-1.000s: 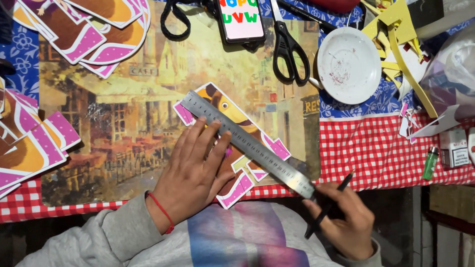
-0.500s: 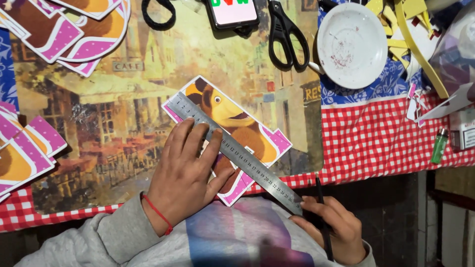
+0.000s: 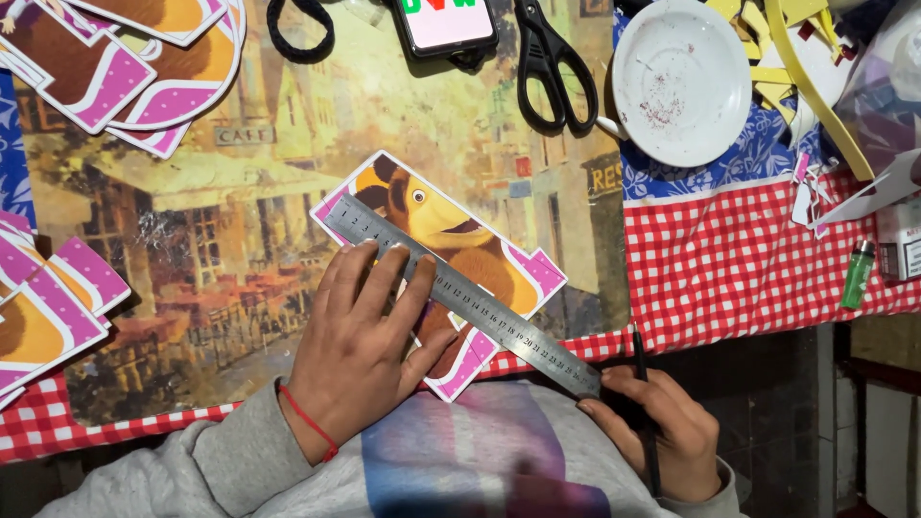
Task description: Using a ruler and pencil to mark measurements and then cutting out large printed letters from paper.
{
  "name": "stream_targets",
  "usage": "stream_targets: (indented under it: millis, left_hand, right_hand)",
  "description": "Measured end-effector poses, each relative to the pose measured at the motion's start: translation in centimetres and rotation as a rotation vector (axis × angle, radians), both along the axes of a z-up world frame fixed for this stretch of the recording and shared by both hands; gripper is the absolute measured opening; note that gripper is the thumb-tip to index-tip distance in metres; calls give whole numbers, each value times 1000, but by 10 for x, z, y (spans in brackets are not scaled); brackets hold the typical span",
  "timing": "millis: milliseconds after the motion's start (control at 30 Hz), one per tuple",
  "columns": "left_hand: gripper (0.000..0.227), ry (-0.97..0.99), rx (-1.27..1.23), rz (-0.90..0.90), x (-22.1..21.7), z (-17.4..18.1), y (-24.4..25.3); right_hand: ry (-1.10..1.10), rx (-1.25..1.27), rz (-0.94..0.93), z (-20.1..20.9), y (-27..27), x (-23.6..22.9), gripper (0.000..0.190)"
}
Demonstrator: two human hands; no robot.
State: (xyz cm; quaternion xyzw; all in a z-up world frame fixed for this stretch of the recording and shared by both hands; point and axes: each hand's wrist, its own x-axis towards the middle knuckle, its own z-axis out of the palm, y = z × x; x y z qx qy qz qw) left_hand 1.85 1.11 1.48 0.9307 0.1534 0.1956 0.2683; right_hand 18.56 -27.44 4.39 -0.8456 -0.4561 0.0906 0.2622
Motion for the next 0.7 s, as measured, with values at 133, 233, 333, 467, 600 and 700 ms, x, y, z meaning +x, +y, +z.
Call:
stream_targets:
  millis: [133,233,333,467,600,700]
  left_hand:
    - [60,0,18,5,1,0,0]
    - [60,0,19,1,0,0,0]
    - [60,-1,5,-2,0,1,-1]
    - [59,-7,6,-4,0,0,0]
    - [59,-6,18,2,0,-1,0]
    - [58,-6,9,0,0,0,-1]
  right_hand:
    - [11,-13,-22,-1,-1,4,39]
    - [8,-46,-19,-1,0,5,39]
    - [7,-40,-30,1,0,6,38]
    - [-9,-28,-31,0,1,8,37]
    - [-23,-39,-39,1,2,8,37]
    - [-13,-49,-44,1,2,9,37]
